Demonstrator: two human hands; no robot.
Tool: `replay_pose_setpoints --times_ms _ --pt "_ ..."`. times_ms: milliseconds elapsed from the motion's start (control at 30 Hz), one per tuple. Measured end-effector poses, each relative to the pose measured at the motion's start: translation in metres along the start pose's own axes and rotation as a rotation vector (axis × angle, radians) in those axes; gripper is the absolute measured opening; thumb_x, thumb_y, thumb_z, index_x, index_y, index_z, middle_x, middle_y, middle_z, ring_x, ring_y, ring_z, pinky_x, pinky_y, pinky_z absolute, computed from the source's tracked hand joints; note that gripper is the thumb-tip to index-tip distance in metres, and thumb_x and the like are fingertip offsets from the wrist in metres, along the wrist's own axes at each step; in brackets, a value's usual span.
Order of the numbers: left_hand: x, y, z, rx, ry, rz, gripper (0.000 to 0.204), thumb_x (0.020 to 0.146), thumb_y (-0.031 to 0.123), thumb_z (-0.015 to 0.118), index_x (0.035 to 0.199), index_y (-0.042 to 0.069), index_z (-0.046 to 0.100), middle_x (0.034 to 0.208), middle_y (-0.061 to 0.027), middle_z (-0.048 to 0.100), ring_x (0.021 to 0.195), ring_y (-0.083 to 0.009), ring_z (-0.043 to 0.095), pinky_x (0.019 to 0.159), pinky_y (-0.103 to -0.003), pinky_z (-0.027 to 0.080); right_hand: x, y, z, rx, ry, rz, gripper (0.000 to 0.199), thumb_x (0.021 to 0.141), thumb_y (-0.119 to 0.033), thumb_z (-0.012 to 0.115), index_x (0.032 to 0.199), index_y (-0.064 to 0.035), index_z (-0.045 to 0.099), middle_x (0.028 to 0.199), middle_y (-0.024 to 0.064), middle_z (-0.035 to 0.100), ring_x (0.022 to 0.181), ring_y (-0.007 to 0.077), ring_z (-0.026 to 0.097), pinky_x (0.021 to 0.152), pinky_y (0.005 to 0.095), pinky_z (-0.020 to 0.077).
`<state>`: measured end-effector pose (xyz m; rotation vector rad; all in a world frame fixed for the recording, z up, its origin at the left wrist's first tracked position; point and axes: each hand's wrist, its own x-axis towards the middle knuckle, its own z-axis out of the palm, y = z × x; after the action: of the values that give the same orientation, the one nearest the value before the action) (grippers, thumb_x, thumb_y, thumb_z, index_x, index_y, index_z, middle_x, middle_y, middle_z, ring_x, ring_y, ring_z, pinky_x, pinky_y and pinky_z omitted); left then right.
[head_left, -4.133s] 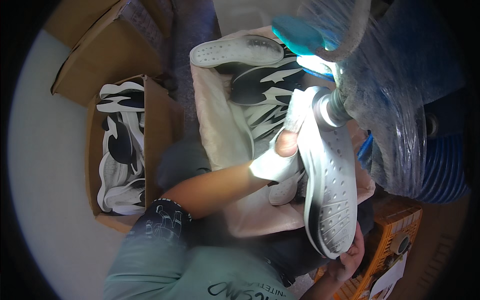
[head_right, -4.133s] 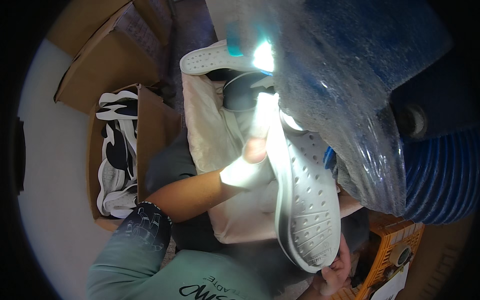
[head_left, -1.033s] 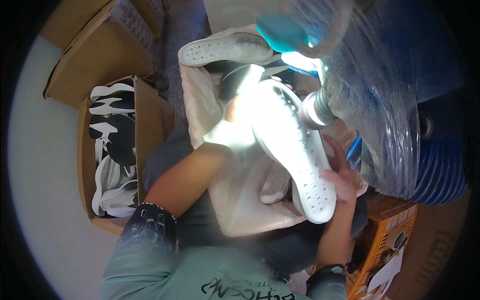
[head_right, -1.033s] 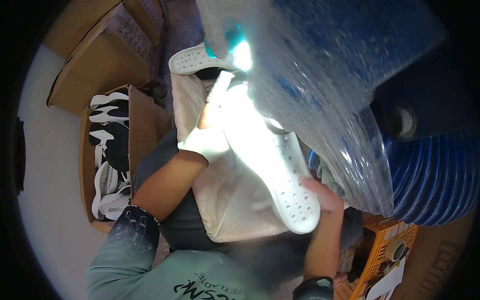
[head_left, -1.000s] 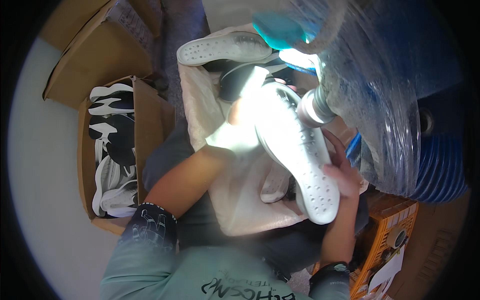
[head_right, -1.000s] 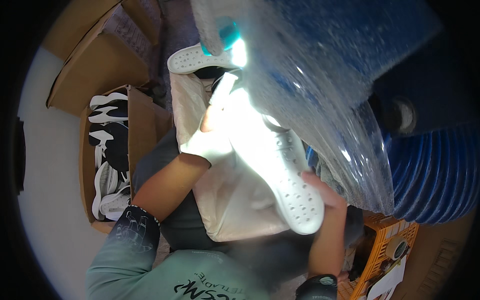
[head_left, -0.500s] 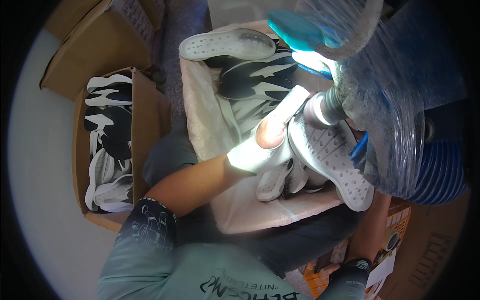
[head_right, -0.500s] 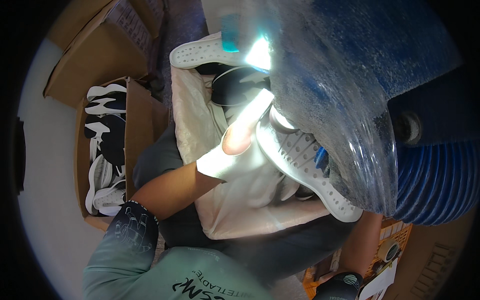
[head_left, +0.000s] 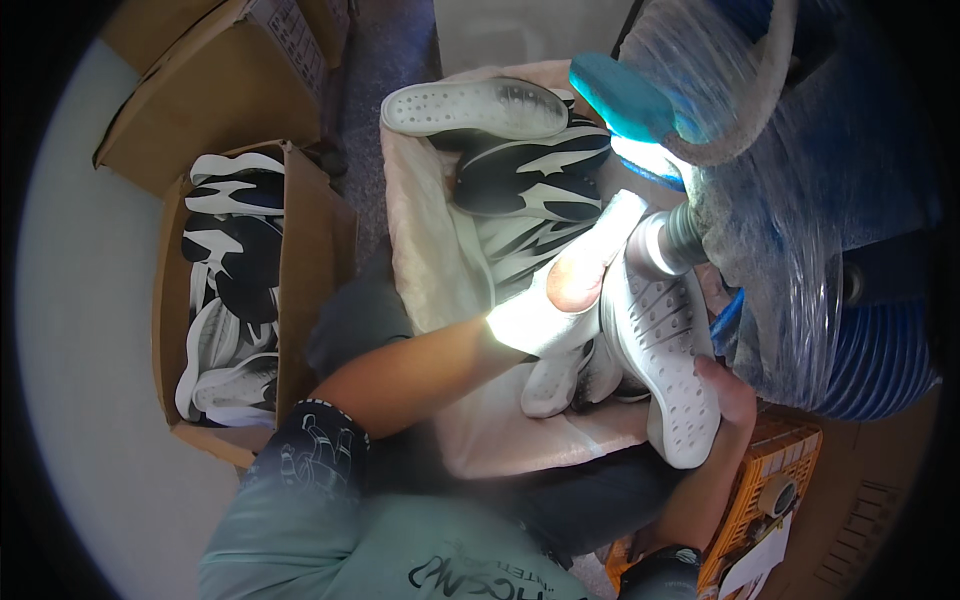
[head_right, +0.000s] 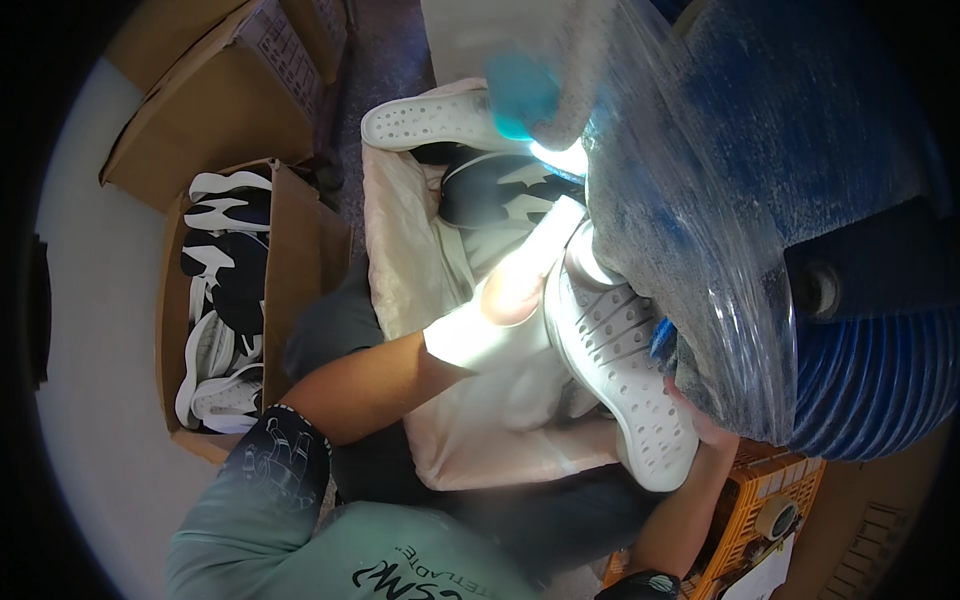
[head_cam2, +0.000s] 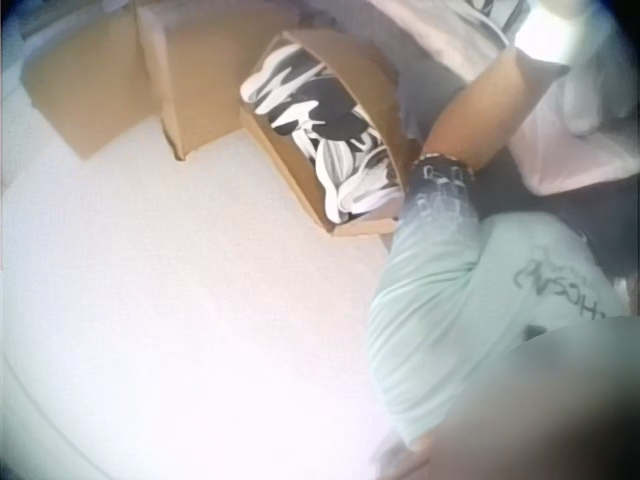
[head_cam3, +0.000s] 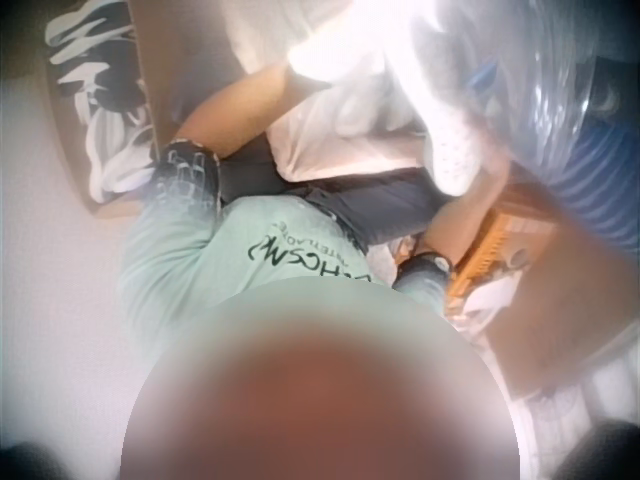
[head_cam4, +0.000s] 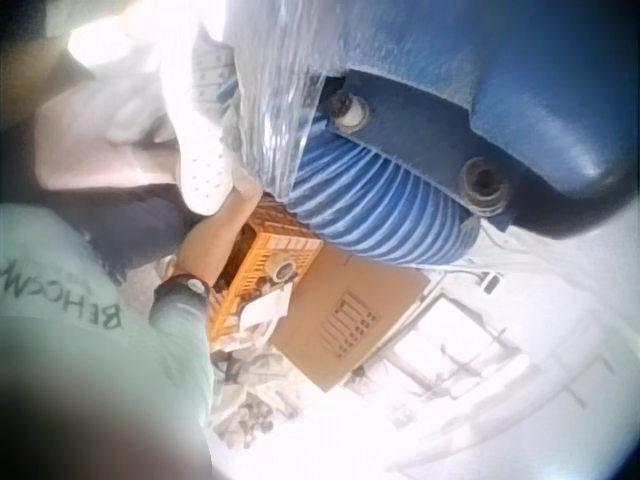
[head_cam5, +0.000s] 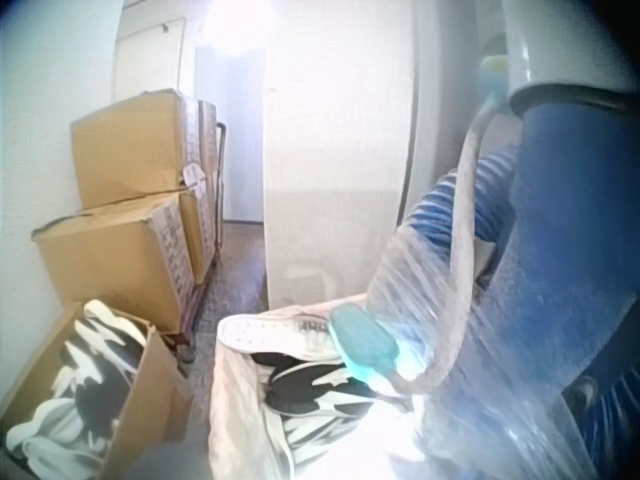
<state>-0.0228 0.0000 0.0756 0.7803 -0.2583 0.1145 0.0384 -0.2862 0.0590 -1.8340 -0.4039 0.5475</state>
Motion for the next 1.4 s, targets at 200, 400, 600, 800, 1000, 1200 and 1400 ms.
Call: replay_pose_setpoints --times_ms 200,400,600,800,1000,1200,1400 --pt "-0.012 0.000 -0.001 -0.460 -0.015 -0.151 0.072 0.102 0.059 0.024 0.134 -0.001 0.050 0.127 -0.0180 0.058 0.114 -0.0289 0.056 0.104 -0.042 0.041 -0.006 -0.001 -0.015 -0.080 0.007 -0.011 0.049 0.074 -0.008 0.077 0.119 0.0005 0.058 0.105 0.0097 0.065 0.090 0.0197 0.063 0.080 0.0315 0.0502" --pt "-0.019 -0.005 0.017 -0.547 0.036 -0.228 0.076 0.101 0.064 0.024 0.139 0.002 0.047 0.134 -0.0179 0.054 0.120 -0.0298 0.053 0.106 -0.043 0.039 0.004 -0.025 -0.051 -0.232 0.068 -0.118 0.045 0.075 -0.007 0.078 0.116 0.0003 0.060 0.103 0.0088 0.066 0.088 0.0193 0.063 0.079 0.0315 0.0506" --pt "-0.014 -0.014 0.012 -0.896 -0.194 -0.164 0.078 0.100 0.065 0.023 0.144 0.003 0.041 0.140 -0.0186 0.050 0.128 -0.0326 0.048 0.111 -0.047 0.035 -0.001 -0.029 -0.063 -0.317 0.067 -0.140 0.041 0.075 -0.006 0.078 0.113 0.0002 0.062 0.101 0.0079 0.066 0.086 0.0188 0.063 0.077 0.0315 0.0509" --pt "-0.013 -0.016 0.001 -0.757 -0.150 -0.142 0.070 0.101 0.057 0.026 0.142 0.002 0.042 0.138 -0.0184 0.051 0.126 -0.0319 0.050 0.109 -0.046 0.038 -0.025 -0.023 -0.046 -0.294 0.030 -0.031 0.038 0.075 -0.005 0.079 0.110 0.0000 0.065 0.099 0.0070 0.066 0.085 0.0184 0.063 0.075 0.0315 0.0512" --pt "-0.018 -0.012 0.004 -0.599 -0.117 -0.106 0.062 0.102 0.049 0.030 0.140 0.001 0.043 0.135 -0.0181 0.052 0.123 -0.0310 0.052 0.106 -0.045 0.040 -0.040 -0.034 -0.006 0.086 0.168 0.124 0.044 0.074 -0.007 0.079 0.114 0.0011 0.063 0.103 0.0074 0.066 0.089 0.0170 0.062 0.081 0.0309 0.0500" --pt "-0.014 -0.025 -0.001 -0.548 -0.144 -0.062 0.054 0.103 0.041 0.034 0.138 0.000 0.043 0.133 -0.0177 0.053 0.120 -0.0301 0.054 0.104 -0.044 0.043 -0.040 -0.046 0.022 0.326 0.147 0.169 0.066 0.075 -0.004 0.073 0.135 0.0009 0.049 0.126 0.0112 0.058 0.112 0.0208 0.056 0.097 0.0335 0.0433" --pt "-0.024 -0.035 -0.012 -0.581 -0.152 0.012 0.047 0.104 0.033 0.037 0.136 -0.001 0.044 0.130 -0.0174 0.054 0.117 -0.0293 0.056 0.101 -0.043 0.046 -0.033 -0.038 0.043 0.392 0.201 -0.006 0.033 0.084 -0.004 0.073 0.114 0.0031 0.064 0.102 0.0088 0.068 0.088 0.0167 0.063 0.080 0.0301 0.0494"
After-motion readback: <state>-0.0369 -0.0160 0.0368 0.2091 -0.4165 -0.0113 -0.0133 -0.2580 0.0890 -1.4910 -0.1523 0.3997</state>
